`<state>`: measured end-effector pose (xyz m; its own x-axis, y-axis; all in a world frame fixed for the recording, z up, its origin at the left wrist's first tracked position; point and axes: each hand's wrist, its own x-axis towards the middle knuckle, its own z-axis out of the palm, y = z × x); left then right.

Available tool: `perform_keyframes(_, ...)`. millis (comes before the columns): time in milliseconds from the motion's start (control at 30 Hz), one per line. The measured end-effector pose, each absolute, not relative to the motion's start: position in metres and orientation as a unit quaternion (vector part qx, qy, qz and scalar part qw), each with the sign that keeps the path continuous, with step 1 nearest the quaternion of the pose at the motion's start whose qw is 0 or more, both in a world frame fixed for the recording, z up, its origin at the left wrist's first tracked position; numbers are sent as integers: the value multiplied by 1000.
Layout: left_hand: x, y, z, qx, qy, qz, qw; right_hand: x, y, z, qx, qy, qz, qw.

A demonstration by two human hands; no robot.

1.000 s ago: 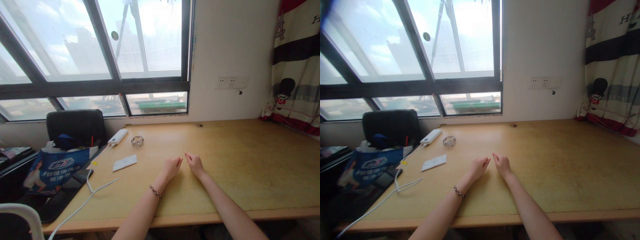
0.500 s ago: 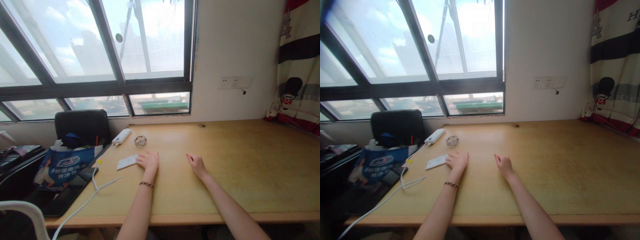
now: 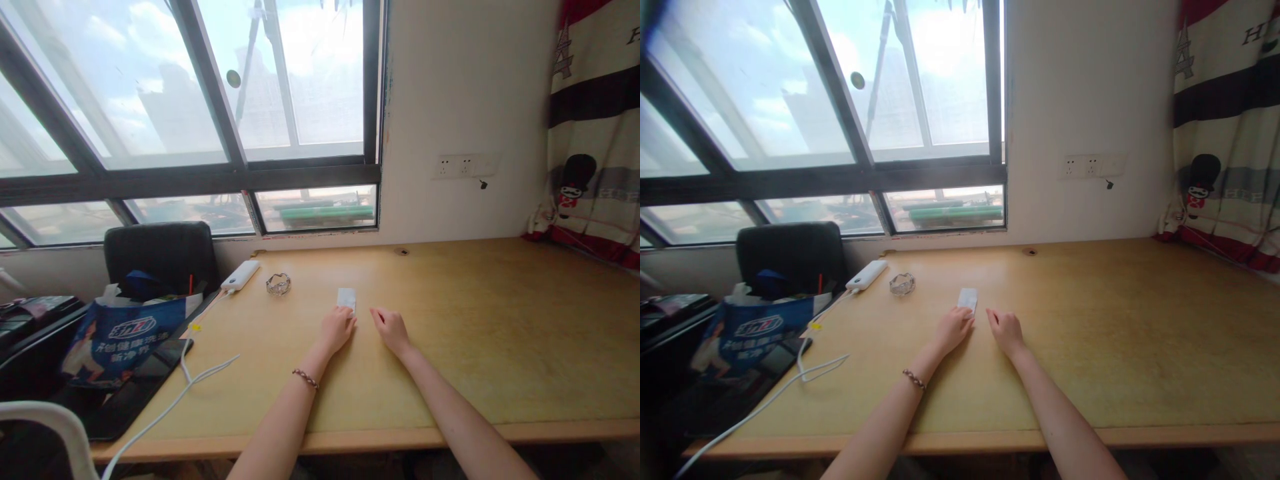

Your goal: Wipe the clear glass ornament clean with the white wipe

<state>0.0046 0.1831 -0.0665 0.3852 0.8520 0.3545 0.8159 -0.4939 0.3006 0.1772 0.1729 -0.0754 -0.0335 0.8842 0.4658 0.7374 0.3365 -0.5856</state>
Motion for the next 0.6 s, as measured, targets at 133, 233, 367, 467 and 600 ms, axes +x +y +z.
perform_keyframes(133, 5, 181, -63, 836, 481, 247, 91, 178, 175, -76, -579, -701, 96, 406)
perform_keyframes(233, 8, 180, -62, 825, 493, 252, 112, 179, 176, -77, -579, -690, 115, 419)
perform_keyframes(367, 10, 178, -63, 811, 521, 244, 105, 181, 178, -78, -584, -675, 137, 429)
perform_keyframes(467, 9, 179, -65, 808, 523, 253, 102, 181, 179, -78, -580, -672, 145, 437)
perform_keyframes(600, 11, 180, -65, 755, 534, 346, 159, 180, 178, -76, -561, -671, 173, 452)
